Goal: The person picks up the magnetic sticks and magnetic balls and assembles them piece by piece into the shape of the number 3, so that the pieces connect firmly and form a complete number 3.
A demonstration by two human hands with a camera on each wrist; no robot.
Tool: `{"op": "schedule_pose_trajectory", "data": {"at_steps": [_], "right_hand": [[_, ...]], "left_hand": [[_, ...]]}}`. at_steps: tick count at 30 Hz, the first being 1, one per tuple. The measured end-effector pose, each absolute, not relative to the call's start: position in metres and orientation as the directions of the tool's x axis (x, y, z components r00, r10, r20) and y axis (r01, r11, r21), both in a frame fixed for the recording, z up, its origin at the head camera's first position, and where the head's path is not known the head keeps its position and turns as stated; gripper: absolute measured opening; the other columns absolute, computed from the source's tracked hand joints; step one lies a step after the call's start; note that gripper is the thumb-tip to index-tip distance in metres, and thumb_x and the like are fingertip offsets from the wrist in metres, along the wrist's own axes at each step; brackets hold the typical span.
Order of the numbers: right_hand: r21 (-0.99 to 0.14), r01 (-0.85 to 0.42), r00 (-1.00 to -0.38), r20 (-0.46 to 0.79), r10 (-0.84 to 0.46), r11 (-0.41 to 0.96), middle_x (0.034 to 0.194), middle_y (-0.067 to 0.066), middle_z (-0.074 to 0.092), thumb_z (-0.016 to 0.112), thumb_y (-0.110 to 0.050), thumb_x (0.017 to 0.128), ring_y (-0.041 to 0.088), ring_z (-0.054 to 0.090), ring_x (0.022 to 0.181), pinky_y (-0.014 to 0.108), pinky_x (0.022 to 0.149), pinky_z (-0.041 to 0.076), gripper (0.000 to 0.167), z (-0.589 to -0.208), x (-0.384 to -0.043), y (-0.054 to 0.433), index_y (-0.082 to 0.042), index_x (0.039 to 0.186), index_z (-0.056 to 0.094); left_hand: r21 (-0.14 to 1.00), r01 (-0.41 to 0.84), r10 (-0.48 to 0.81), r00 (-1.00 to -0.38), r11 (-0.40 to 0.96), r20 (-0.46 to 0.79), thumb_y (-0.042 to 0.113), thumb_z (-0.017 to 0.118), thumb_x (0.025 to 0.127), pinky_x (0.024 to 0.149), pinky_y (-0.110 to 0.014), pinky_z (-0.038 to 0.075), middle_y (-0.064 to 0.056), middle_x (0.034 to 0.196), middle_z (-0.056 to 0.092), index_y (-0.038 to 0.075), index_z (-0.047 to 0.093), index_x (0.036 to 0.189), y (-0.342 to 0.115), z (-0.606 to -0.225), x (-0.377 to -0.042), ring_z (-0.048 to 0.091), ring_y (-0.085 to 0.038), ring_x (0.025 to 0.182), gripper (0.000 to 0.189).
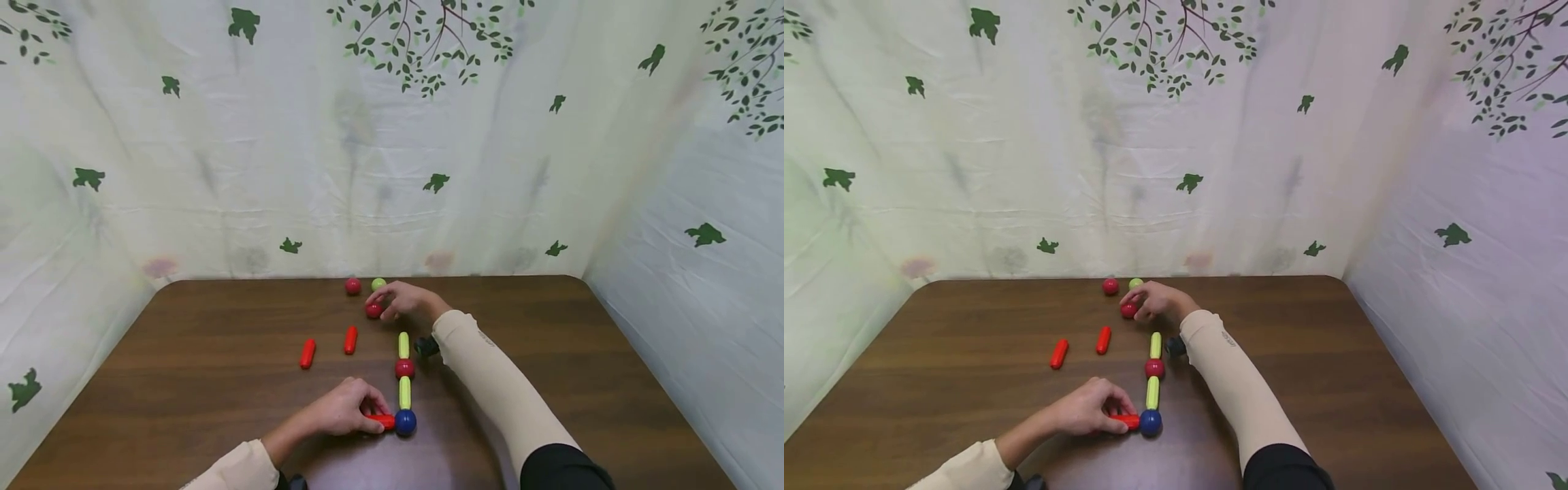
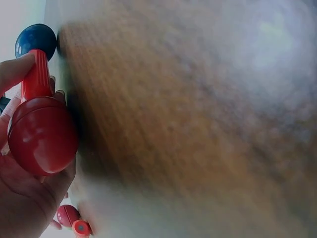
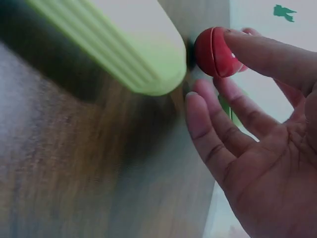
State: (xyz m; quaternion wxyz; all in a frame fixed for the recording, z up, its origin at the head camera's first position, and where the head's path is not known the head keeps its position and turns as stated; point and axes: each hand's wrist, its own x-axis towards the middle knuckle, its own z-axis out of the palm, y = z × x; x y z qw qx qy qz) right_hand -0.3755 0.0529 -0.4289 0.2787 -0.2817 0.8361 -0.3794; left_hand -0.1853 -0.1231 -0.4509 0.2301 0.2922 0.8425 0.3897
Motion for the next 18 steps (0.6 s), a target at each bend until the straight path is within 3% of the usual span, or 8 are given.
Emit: {"op": "schedule_pose_trajectory", "data": {"at_steps": [11, 18], "right_hand": [[-0.787, -0.24, -0.656, -0.301, -0.692, 0.569, 0.102, 0.008, 0.059, 0.065, 0.011, 0.086, 0.015, 0.055, 0.078, 0.027, 0.068, 0.052, 0.037, -0.4323, -0.3788, 0.0456, 0.0, 0.122, 0.064], [-0.788, -0.238, -0.648, -0.307, -0.697, 0.568, 0.102, 0.01, 0.061, 0.066, 0.005, 0.089, 0.017, 0.06, 0.079, 0.028, 0.071, 0.053, 0.032, -0.428, -0.3809, 0.0476, 0.0, 0.121, 0.062]], "left_hand": [[0.799, 0.309, 0.662, -0.736, 0.515, -0.142, 0.007, 0.08, 0.08, 0.058, -0.021, 0.046, 0.011, 0.07, 0.062, 0.01, 0.075, 0.089, -0.1191, -0.45, -0.1806, 0.055, -0.003, 0.062, 0.011], [0.79, 0.318, 0.657, -0.741, 0.525, -0.138, 0.007, 0.08, 0.08, 0.059, -0.02, 0.046, 0.012, 0.07, 0.061, 0.011, 0.075, 0.089, -0.1218, -0.45, -0.1804, 0.054, -0.002, 0.063, 0.011]]}}
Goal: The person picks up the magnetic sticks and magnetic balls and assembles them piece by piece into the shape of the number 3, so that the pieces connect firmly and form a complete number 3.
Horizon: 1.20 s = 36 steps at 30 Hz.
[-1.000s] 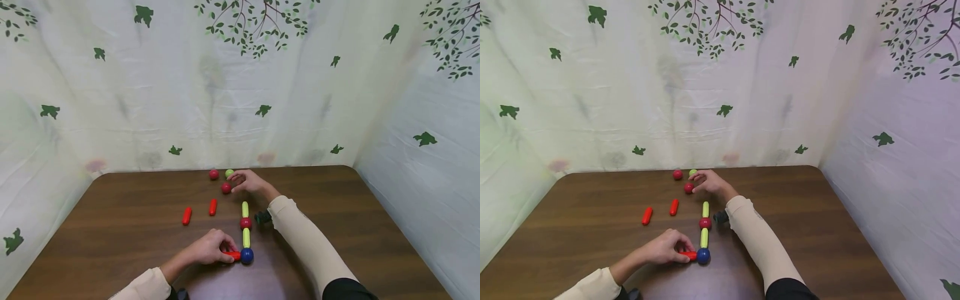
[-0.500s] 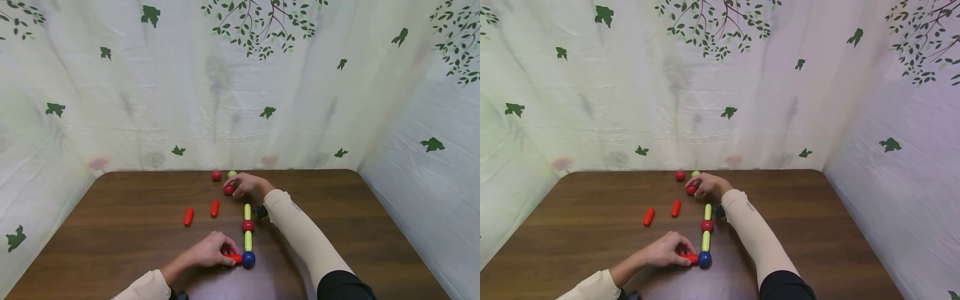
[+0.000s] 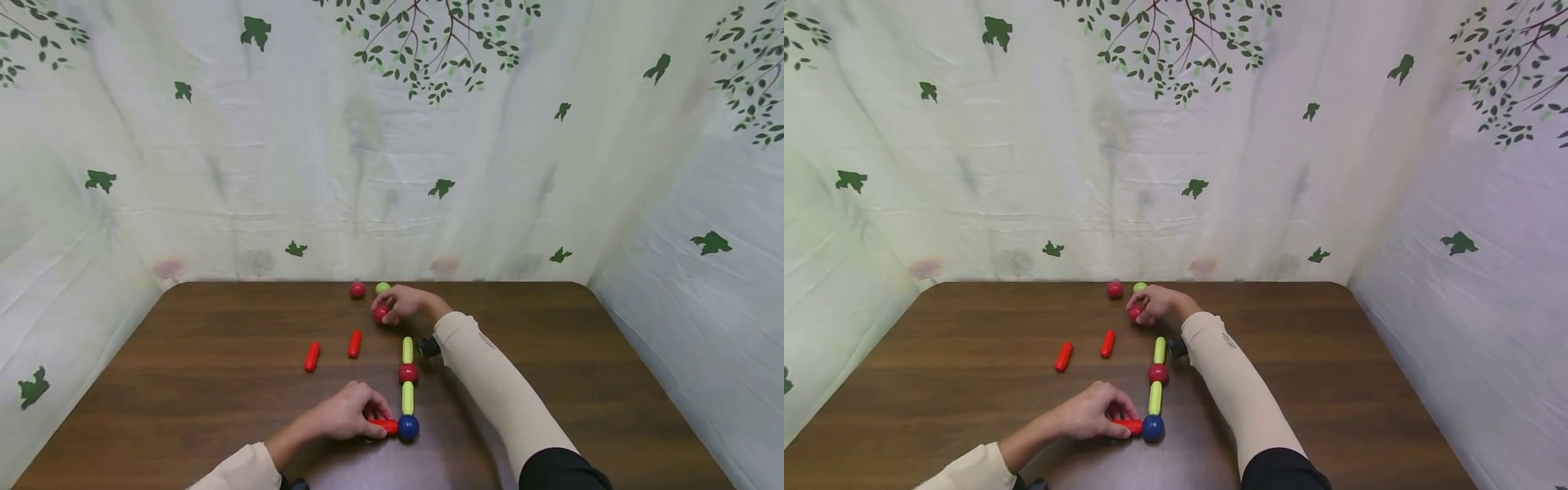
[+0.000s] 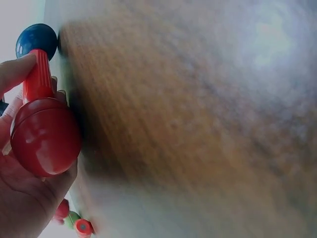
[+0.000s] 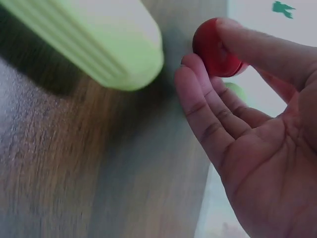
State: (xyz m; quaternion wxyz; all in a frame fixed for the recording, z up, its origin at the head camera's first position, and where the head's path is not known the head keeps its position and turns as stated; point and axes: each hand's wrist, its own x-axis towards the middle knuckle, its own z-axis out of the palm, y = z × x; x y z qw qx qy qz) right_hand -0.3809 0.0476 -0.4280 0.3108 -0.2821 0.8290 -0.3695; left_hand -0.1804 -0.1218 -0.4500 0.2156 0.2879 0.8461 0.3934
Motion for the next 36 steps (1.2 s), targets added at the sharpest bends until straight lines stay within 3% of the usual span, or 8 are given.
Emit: {"op": "schedule_pose_trajectory", "data": {"at_steps": [8, 17, 29, 36], "right_hand": [[-0.839, -0.22, -0.722, -0.203, -0.662, 0.498, 0.108, 0.011, 0.062, 0.066, -0.008, 0.094, 0.02, 0.061, 0.088, 0.034, 0.08, 0.054, 0.029, -0.422, -0.366, 0.068, 0.001, 0.121, 0.059], [-0.909, -0.218, -0.806, -0.037, -0.591, 0.354, 0.103, 0.015, 0.064, 0.064, -0.007, 0.095, 0.025, 0.063, 0.083, 0.036, 0.076, 0.055, 0.031, -0.433, -0.343, 0.086, 0.006, 0.123, 0.057], [-0.955, -0.101, -0.892, -0.037, -0.45, 0.277, 0.102, 0.016, 0.064, 0.06, -0.005, 0.097, 0.019, 0.062, 0.078, 0.034, 0.071, 0.055, 0.031, -0.464, -0.326, 0.101, 0.01, 0.125, 0.058], [-0.958, -0.09, -0.901, -0.038, -0.432, 0.271, 0.093, 0.011, 0.065, 0.061, -0.008, 0.097, 0.019, 0.06, 0.074, 0.033, 0.071, 0.055, 0.03, -0.475, -0.324, 0.107, 0.008, 0.122, 0.061]], "left_hand": [[0.791, 0.328, 0.655, -0.746, 0.516, -0.118, 0.007, 0.08, 0.08, 0.06, -0.021, 0.046, 0.01, 0.073, 0.062, 0.009, 0.074, 0.088, -0.122, -0.447, -0.18, 0.054, -0.003, 0.064, 0.011], [0.783, 0.36, 0.663, -0.744, 0.507, -0.087, 0.006, 0.08, 0.079, 0.059, -0.021, 0.046, 0.011, 0.072, 0.062, 0.009, 0.074, 0.088, -0.124, -0.449, -0.182, 0.053, -0.001, 0.063, 0.011], [0.785, 0.374, 0.665, -0.744, 0.494, -0.064, 0.005, 0.08, 0.078, 0.058, -0.021, 0.047, 0.012, 0.071, 0.062, 0.008, 0.073, 0.087, -0.123, -0.451, -0.178, 0.053, -0.001, 0.063, 0.011], [0.779, 0.383, 0.671, -0.738, 0.496, -0.065, 0.006, 0.08, 0.079, 0.058, -0.021, 0.046, 0.012, 0.071, 0.062, 0.009, 0.074, 0.087, -0.12, -0.452, -0.18, 0.053, -0.001, 0.063, 0.01]]}}
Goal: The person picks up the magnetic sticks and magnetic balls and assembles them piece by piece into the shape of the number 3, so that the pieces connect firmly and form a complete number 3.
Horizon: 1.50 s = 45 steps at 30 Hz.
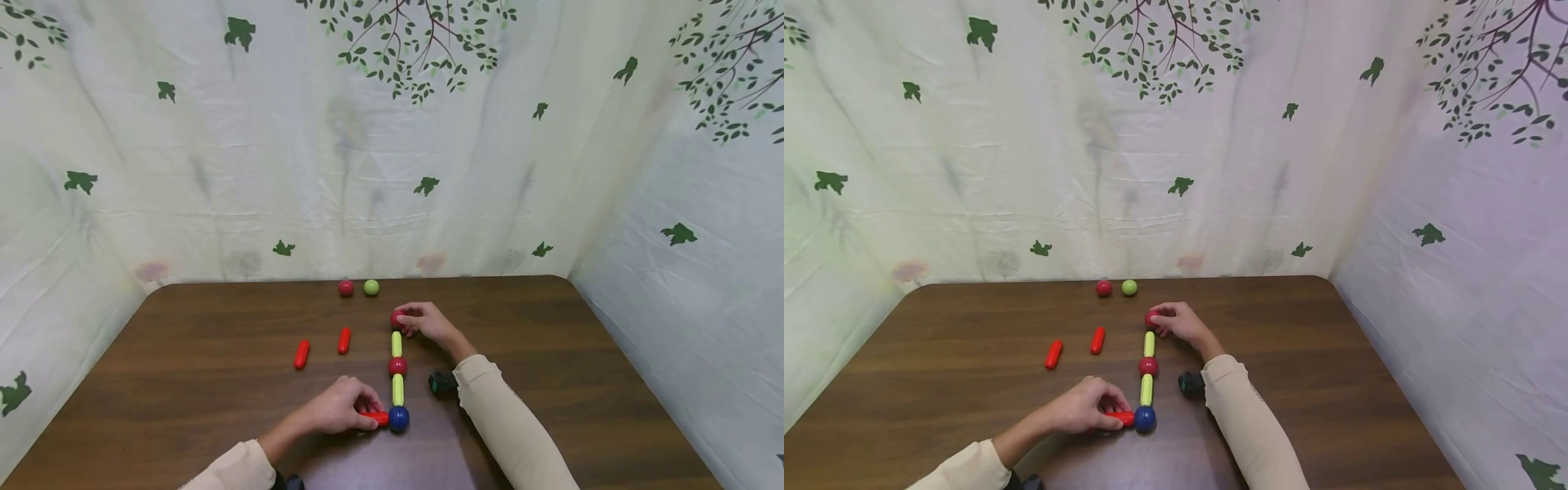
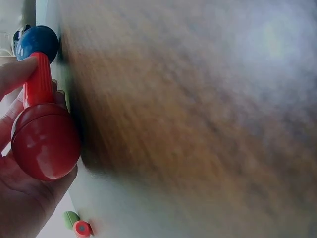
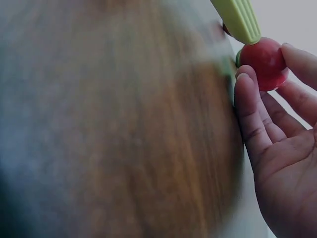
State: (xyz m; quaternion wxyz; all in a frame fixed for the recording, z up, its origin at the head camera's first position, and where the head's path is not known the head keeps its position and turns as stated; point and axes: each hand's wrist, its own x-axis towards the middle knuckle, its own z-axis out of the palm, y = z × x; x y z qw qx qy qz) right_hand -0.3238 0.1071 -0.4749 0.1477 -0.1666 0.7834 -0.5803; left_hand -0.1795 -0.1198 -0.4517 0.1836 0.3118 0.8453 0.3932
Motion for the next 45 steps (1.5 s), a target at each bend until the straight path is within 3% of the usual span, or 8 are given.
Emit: {"op": "schedule_pose_trajectory", "data": {"at_steps": [14, 24, 45], "right_hand": [[-0.949, -0.087, -0.9, -0.055, -0.432, 0.302, 0.102, 0.012, 0.067, 0.062, -0.008, 0.096, 0.019, 0.059, 0.077, 0.034, 0.074, 0.055, 0.028, -0.4752, -0.3179, 0.1045, 0.005, 0.122, 0.063], [-0.929, -0.154, -0.87, -0.033, -0.491, 0.336, 0.103, 0.011, 0.066, 0.063, -0.011, 0.096, 0.019, 0.059, 0.079, 0.032, 0.074, 0.053, 0.031, -0.4769, -0.3175, 0.1043, 0.004, 0.123, 0.063], [-0.92, -0.133, -0.89, -0.052, -0.452, 0.368, 0.106, 0.009, 0.066, 0.066, -0.012, 0.094, 0.019, 0.059, 0.08, 0.031, 0.073, 0.053, 0.031, -0.4726, -0.3143, 0.1042, 0.001, 0.122, 0.065]], "left_hand": [[0.78, 0.381, 0.673, -0.737, 0.496, -0.068, 0.006, 0.08, 0.079, 0.059, -0.021, 0.046, 0.012, 0.07, 0.061, 0.01, 0.073, 0.087, -0.1209, -0.4533, -0.1806, 0.053, -0.001, 0.063, 0.011], [0.783, 0.378, 0.672, -0.738, 0.494, -0.067, 0.007, 0.08, 0.08, 0.058, -0.021, 0.046, 0.011, 0.071, 0.061, 0.011, 0.073, 0.087, -0.1236, -0.4546, -0.1789, 0.053, -0.002, 0.063, 0.01], [0.792, 0.38, 0.683, -0.728, 0.478, -0.063, 0.006, 0.08, 0.08, 0.059, -0.021, 0.046, 0.011, 0.071, 0.062, 0.009, 0.074, 0.087, -0.123, -0.4555, -0.1822, 0.054, -0.002, 0.063, 0.01]]}}
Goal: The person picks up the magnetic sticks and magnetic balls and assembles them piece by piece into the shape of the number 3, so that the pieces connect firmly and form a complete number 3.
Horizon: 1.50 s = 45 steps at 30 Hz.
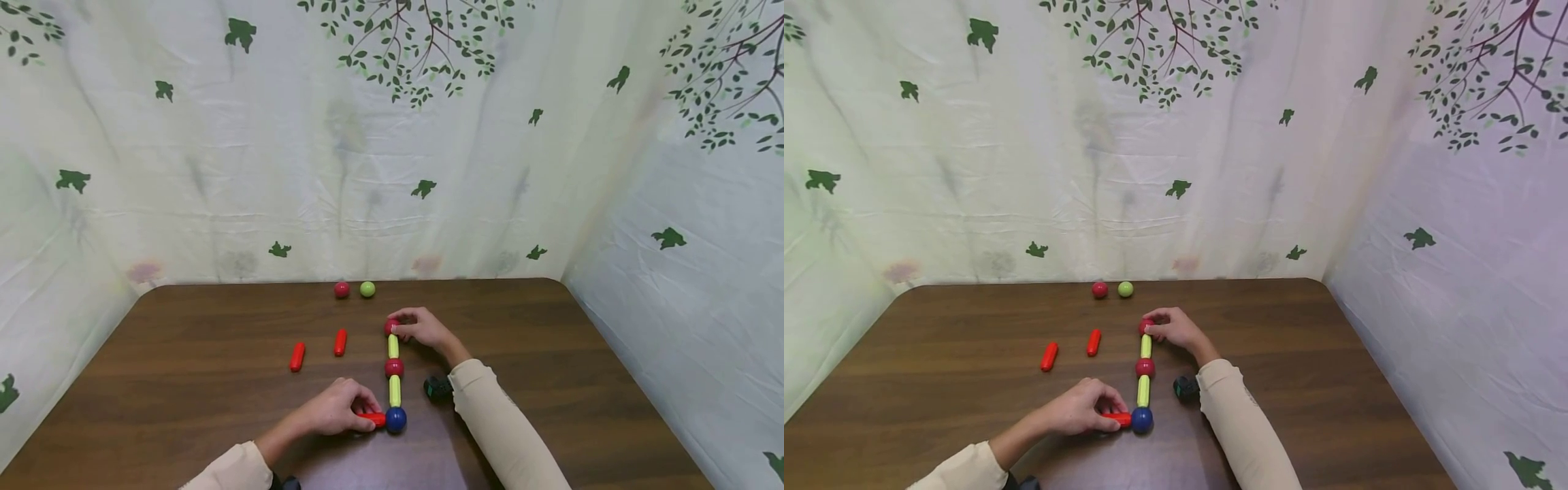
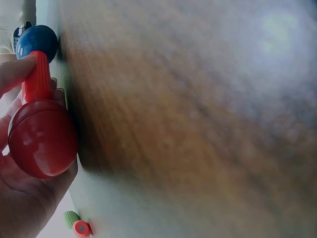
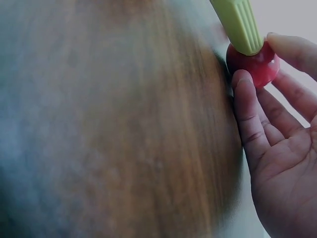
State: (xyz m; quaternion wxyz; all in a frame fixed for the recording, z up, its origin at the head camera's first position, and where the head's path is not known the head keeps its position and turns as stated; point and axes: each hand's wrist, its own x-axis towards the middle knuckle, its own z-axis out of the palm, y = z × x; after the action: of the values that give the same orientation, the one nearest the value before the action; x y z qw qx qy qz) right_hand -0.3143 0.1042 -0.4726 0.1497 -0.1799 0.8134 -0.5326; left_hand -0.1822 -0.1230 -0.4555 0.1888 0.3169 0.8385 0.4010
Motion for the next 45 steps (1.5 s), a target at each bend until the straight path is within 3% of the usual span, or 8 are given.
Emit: {"op": "schedule_pose_trajectory", "data": {"at_steps": [12, 23, 30, 36, 45], "right_hand": [[-0.918, -0.136, -0.903, -0.039, -0.428, 0.372, 0.11, 0.013, 0.064, 0.069, -0.01, 0.091, 0.019, 0.061, 0.078, 0.033, 0.071, 0.054, 0.036, -0.475, -0.314, 0.114, 0.002, 0.124, 0.062], [-0.975, 0.099, -0.911, -0.169, -0.376, 0.198, 0.107, 0.018, 0.064, 0.069, -0.001, 0.09, 0.023, 0.067, 0.086, 0.04, 0.078, 0.056, 0.047, -0.465, -0.295, 0.119, 0.006, 0.132, 0.05], [-0.977, 0.206, -0.894, -0.211, -0.394, 0.057, 0.104, 0.021, 0.068, 0.063, 0.003, 0.093, 0.024, 0.069, 0.085, 0.042, 0.08, 0.056, 0.049, -0.469, -0.278, 0.121, 0.013, 0.135, 0.04], [-0.968, 0.25, -0.892, -0.24, -0.384, 0.023, 0.1, 0.022, 0.07, 0.065, -0.001, 0.092, 0.023, 0.071, 0.083, 0.039, 0.078, 0.056, 0.046, -0.472, -0.268, 0.118, 0.016, 0.131, 0.045], [-0.959, 0.269, -0.913, -0.285, -0.291, 0.093, 0.091, 0.019, 0.071, 0.067, -0.003, 0.091, 0.021, 0.07, 0.073, 0.037, 0.07, 0.058, 0.027, -0.468, -0.269, 0.108, 0.014, 0.11, 0.063]], "left_hand": [[0.801, 0.375, 0.687, -0.725, 0.466, -0.061, 0.006, 0.079, 0.08, 0.059, -0.021, 0.046, 0.011, 0.072, 0.062, 0.009, 0.073, 0.088, -0.116, -0.457, -0.184, 0.054, -0.002, 0.064, 0.01], [0.807, 0.387, 0.682, -0.73, 0.445, -0.027, 0.006, 0.079, 0.079, 0.057, -0.021, 0.047, 0.011, 0.07, 0.062, 0.009, 0.074, 0.087, -0.121, -0.455, -0.182, 0.054, -0.001, 0.062, 0.01], [0.801, 0.396, 0.691, -0.722, 0.45, -0.031, 0.007, 0.079, 0.079, 0.057, -0.021, 0.046, 0.011, 0.069, 0.061, 0.01, 0.074, 0.087, -0.121, -0.455, -0.182, 0.054, -0.001, 0.061, 0.011], [0.796, 0.402, 0.696, -0.717, 0.453, -0.034, 0.007, 0.08, 0.079, 0.057, -0.021, 0.046, 0.011, 0.068, 0.061, 0.01, 0.074, 0.087, -0.122, -0.456, -0.183, 0.054, 0.0, 0.061, 0.01], [0.788, 0.404, 0.699, -0.714, 0.465, -0.046, 0.008, 0.08, 0.08, 0.057, -0.021, 0.045, 0.011, 0.069, 0.061, 0.011, 0.074, 0.087, -0.121, -0.455, -0.184, 0.054, -0.001, 0.061, 0.01]]}}
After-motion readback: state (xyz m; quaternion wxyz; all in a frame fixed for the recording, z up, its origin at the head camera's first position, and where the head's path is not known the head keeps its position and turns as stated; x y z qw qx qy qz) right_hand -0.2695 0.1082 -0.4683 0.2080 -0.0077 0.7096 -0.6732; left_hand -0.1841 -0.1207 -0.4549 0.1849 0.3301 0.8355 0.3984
